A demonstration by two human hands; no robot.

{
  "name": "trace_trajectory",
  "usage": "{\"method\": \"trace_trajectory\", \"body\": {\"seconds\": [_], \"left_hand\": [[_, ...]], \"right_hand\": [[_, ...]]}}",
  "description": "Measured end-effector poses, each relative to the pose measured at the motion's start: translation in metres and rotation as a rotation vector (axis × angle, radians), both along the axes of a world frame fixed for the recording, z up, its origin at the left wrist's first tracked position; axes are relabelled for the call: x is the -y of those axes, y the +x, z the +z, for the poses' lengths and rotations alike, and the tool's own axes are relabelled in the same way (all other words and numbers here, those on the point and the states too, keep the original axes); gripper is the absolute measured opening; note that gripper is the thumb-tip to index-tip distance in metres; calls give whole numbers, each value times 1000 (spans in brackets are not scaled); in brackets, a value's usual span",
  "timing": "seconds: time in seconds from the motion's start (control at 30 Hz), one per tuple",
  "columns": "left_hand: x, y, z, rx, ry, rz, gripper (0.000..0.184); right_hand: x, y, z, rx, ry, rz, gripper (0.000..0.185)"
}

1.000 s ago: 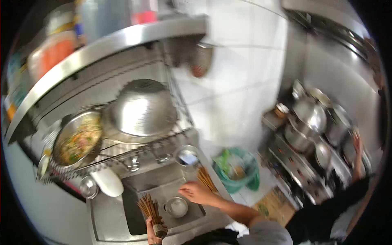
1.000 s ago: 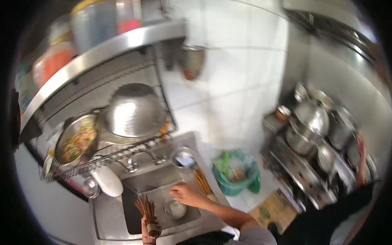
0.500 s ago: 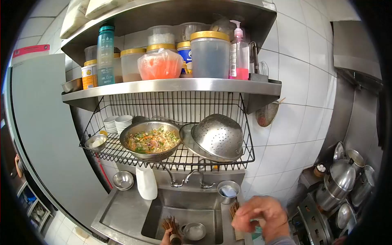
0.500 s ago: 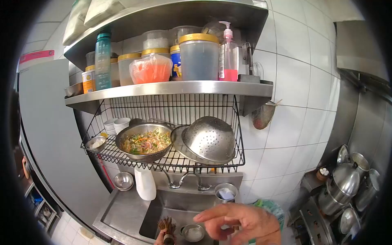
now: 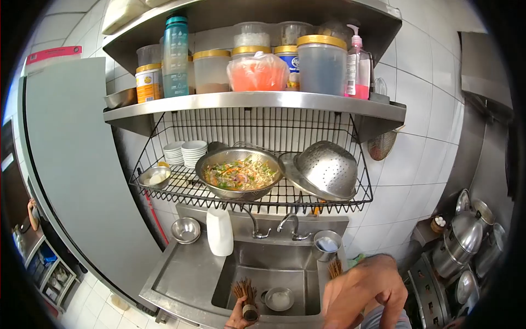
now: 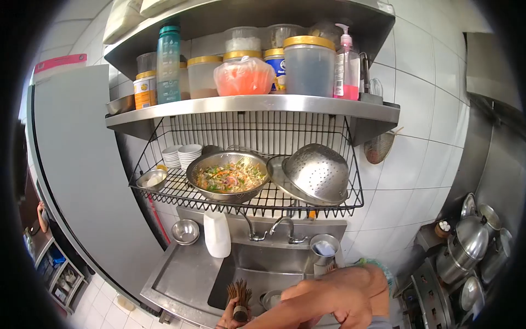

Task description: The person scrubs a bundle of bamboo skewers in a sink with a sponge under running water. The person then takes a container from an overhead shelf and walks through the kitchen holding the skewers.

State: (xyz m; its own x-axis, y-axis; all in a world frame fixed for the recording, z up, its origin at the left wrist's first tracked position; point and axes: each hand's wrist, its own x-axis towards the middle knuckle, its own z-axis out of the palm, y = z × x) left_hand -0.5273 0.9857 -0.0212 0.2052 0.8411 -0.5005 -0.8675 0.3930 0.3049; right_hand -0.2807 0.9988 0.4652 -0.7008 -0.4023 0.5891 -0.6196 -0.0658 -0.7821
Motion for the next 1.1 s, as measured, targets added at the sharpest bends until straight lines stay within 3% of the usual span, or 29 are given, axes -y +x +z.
{"method": "trace_trajectory", "body": {"seconds": [0.17,0.33,0.37,0.43,0.47,0.53,0.57,0.7,0.77,0.83,0.87,0.9,1.0,1.1], "left_hand": [[0,-4,1,6,5,-40,60],[-2,-7,3,45,-41,-132,62],[-1,-8,8,-7,4,-155,59],[24,15,41,-258,221,54,32],[33,22,56,-382,327,164,27],[20,7,34,-107,350,3,25],[12,1,26,31,364,-76,25],[-3,0,27,-13,3,-80,25],[-7,1,28,-44,-187,-89,30],[-5,7,69,-184,-176,-14,30],[-9,9,85,-252,-163,26,29],[-15,4,50,-98,-40,-41,29],[-17,-2,29,-45,16,-114,29],[-16,-5,26,-33,30,-137,28]], "right_hand": [[13,-6,-6,-43,-29,-107,79],[14,0,21,40,171,-186,58],[13,2,10,9,120,-236,58],[11,7,-21,-53,17,-333,59],[11,10,-34,-83,-38,-377,59],[14,31,-43,74,-76,-573,55],[8,34,-56,196,-129,-623,54],[-52,10,-166,423,-431,-587,55],[-68,-6,-238,643,-464,-867,47],[-82,-19,-279,808,-290,-1073,44],[-85,-15,-269,777,-143,-1162,43],[-89,-1,-233,687,11,-1272,42],[-98,55,-20,85,563,-1838,39],[-118,89,120,-270,1062,-2304,36]]}}
